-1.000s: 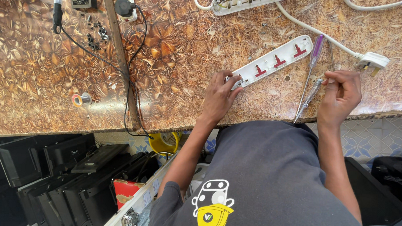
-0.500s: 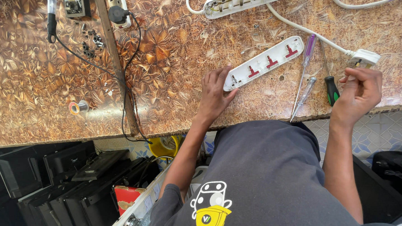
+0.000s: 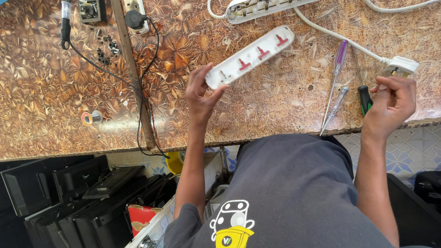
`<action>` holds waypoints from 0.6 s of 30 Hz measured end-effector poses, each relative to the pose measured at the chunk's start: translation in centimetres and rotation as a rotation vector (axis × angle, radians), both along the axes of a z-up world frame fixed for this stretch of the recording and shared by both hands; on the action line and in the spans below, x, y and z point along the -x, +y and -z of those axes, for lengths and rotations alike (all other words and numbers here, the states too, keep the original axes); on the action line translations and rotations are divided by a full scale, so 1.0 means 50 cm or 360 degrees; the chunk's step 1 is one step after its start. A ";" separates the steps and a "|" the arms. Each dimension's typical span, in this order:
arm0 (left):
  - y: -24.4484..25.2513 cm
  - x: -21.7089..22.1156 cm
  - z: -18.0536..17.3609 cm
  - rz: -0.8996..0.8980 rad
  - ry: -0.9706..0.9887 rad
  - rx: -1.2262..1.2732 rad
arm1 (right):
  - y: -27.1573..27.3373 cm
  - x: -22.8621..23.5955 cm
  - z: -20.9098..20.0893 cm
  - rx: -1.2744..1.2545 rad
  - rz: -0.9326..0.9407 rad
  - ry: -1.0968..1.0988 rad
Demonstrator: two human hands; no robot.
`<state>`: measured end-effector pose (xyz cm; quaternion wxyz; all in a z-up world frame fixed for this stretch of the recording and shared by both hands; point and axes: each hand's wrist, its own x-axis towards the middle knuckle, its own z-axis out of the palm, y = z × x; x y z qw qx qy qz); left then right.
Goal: The person assembles a power strip by inserting red plastic components into the housing and securing them with screws. They use a screwdriver to tighten the screws and ensure the components are firmly in place.
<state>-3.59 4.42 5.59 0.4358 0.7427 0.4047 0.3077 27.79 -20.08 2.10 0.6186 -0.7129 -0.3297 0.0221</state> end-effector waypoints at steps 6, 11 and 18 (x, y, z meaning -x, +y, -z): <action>0.003 0.037 0.027 -0.0182 -0.0574 0.0153 | 0.004 -0.003 0.006 -0.0018 -0.0047 -0.0024; -0.031 0.058 0.030 -0.0203 -0.0152 0.0177 | -0.006 -0.015 0.058 -0.0046 -0.0110 -0.0029; -0.088 0.048 0.087 0.0119 -0.0505 0.0582 | -0.098 -0.131 0.361 0.0555 0.0140 0.0346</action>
